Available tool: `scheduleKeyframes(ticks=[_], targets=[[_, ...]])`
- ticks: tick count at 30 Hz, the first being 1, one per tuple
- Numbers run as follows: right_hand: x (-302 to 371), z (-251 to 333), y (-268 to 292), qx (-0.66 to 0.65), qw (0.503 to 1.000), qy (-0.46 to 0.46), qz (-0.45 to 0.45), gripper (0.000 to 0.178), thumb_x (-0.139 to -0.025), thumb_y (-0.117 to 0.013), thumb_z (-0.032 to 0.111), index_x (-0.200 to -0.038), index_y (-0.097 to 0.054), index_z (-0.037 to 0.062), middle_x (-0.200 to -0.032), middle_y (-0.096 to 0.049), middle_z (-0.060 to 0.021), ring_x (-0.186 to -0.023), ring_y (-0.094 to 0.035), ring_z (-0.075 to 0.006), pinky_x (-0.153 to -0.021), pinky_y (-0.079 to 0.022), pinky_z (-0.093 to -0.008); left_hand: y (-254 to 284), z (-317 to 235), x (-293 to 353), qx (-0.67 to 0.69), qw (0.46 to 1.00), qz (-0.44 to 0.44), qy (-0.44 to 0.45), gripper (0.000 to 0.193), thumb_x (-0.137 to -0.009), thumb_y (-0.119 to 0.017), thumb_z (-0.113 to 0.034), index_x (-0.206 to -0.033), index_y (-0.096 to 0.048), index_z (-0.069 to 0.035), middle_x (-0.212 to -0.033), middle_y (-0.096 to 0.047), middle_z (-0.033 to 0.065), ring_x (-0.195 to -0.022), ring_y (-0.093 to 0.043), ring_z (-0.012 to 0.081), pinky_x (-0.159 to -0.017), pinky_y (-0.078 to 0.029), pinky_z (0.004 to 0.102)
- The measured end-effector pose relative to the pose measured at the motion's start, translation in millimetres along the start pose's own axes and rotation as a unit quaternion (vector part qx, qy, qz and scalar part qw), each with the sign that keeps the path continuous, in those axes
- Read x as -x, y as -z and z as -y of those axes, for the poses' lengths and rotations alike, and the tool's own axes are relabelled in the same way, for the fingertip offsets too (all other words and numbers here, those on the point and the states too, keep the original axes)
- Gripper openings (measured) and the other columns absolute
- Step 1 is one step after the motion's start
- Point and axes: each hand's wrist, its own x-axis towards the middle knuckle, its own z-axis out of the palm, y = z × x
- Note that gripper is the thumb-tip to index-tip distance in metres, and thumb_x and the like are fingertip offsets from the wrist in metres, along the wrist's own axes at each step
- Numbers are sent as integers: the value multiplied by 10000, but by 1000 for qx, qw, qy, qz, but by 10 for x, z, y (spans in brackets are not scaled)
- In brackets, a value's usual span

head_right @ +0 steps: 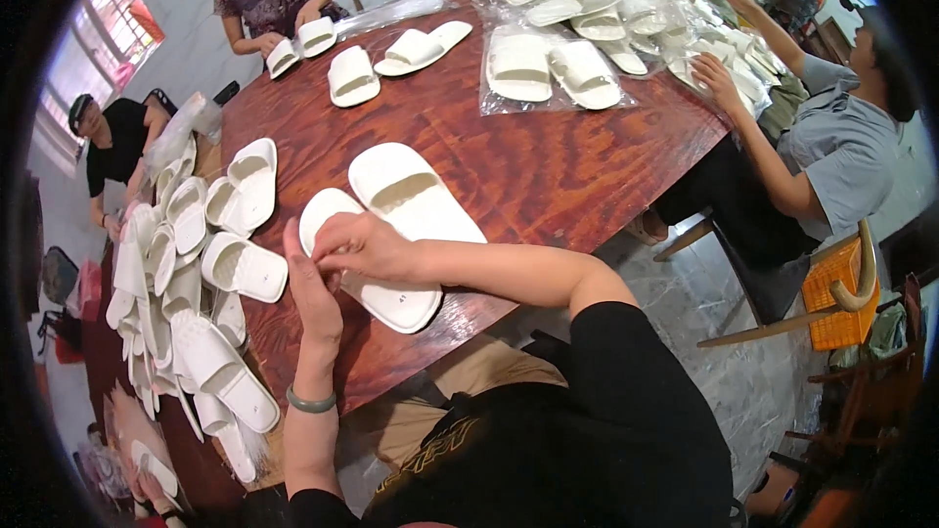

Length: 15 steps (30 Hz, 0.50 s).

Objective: Manually cleaning and finishing white plastic slippers by removing excess material or threads.

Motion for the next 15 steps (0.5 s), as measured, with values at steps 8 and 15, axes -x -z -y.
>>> scheduleKeyframes(ticks=[8, 15], targets=[[-185, 203, 329, -118, 960, -198, -156, 99, -859, -614, 116, -901, -649, 33, -823, -623, 11, -711, -521, -25, -635, -417, -184, -57, -47, -62, -108, 989, 13, -95, 149, -905, -496, -97, -970, -572, 13, -806, -612, 124, -741, -587, 185, -677, -456, 283], [-181, 135, 316, -213, 945, -222, -110, 123, -876, -597, 126, -867, -629, 8, -787, -621, -28, -663, -514, -66, -627, -421, -205, -15, -39, -12, -58, 998, 16, -22, 158, -927, -484, -121, -971, -577, -1, -660, -551, 62, -608, -523, 94, -568, -423, 242]])
